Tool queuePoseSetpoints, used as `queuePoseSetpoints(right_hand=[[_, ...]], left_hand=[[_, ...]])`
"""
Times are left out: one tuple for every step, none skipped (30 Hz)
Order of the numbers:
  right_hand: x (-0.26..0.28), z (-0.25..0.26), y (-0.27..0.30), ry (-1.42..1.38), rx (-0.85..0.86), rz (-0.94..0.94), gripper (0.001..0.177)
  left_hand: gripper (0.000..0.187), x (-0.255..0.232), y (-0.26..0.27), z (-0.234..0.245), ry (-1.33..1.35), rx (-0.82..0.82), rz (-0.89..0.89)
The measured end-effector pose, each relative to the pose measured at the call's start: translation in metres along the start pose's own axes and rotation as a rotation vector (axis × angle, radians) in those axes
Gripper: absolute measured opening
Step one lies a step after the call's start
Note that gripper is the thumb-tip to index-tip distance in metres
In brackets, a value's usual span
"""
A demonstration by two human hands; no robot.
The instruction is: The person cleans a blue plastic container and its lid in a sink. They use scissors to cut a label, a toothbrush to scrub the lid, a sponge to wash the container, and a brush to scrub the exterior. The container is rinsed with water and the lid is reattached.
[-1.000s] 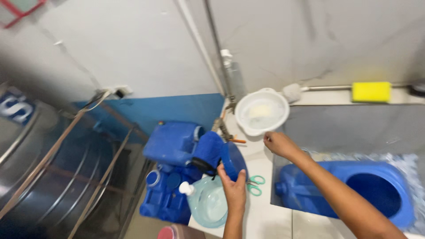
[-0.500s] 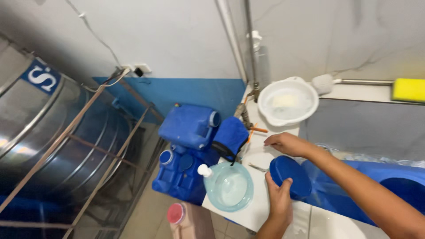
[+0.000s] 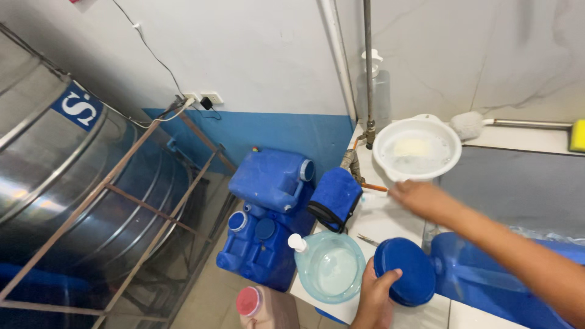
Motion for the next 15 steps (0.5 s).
queuePoseSetpoints(right_hand=[[-0.028, 0.008, 0.001, 0.056, 0.137, -0.127, 0.058], [-0.054, 0.015, -0.002, 0.119, 0.106, -0.227, 0.052], [-0.076, 0.021, 0.001, 0.182, 0.075, -0.326, 0.046], [-0.088, 0.02, -0.001, 0.268, 0.159, -0.375, 0.03], [-0.095, 0.019, -0.004, 0.352, 0.245, -0.424, 0.022], [-0.095, 0.019, -0.006, 0.357, 0.335, -0.448, 0.023], [-0.091, 0.019, -0.013, 0.361, 0.424, -0.473, 0.024], [-0.085, 0.023, -0.012, 0.353, 0.517, -0.501, 0.026], [-0.084, 0.036, -0.007, 0.185, 0.377, -0.547, 0.03], [-0.082, 0.053, 0.0, 0.021, 0.236, -0.588, 0.036], [-0.08, 0.073, 0.015, -0.16, 0.172, -0.544, 0.033], [-0.08, 0.098, 0.032, -0.336, 0.104, -0.498, 0.032], [-0.076, 0.116, 0.049, -0.473, 0.196, -0.528, 0.031], [-0.068, 0.134, 0.067, -0.607, 0.287, -0.56, 0.03], [-0.054, 0.147, 0.081, -0.611, 0.281, -0.515, 0.032]], left_hand=[[0.049, -0.003, -0.003, -0.007, -0.027, 0.004, -0.012], [0.049, -0.004, -0.006, -0.013, -0.057, 0.007, -0.022], [0.049, -0.004, -0.008, -0.019, -0.091, 0.018, -0.025], [0.049, -0.005, -0.014, -0.028, -0.123, 0.036, -0.036], [0.049, -0.005, -0.019, -0.036, -0.154, 0.054, -0.048], [0.048, -0.005, -0.023, -0.044, -0.169, 0.089, -0.065], [0.047, -0.005, -0.027, -0.051, -0.182, 0.124, -0.081], [0.046, -0.005, -0.03, -0.054, -0.203, 0.152, -0.092], [0.044, -0.005, -0.034, -0.057, -0.224, 0.159, -0.098], [0.043, -0.004, -0.039, -0.06, -0.242, 0.165, -0.103], [0.042, -0.003, -0.043, -0.062, -0.26, 0.172, -0.108], [0.043, -0.003, -0.047, -0.064, -0.277, 0.214, -0.107], [0.044, -0.004, -0.05, -0.064, -0.294, 0.255, -0.106], [0.044, -0.002, -0.052, -0.067, -0.309, 0.301, -0.104], [0.046, 0.0, -0.054, -0.071, -0.332, 0.311, -0.076]])
Point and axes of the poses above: each hand's wrist, its own y-axis away from the middle knuckle, its own z-axis out of the back of the hand, x = y × z, the point moved 2 cm from there along -y, towards the middle knuckle, and after that the axes turned 10 degrees about -x, right-handed, at the moved point
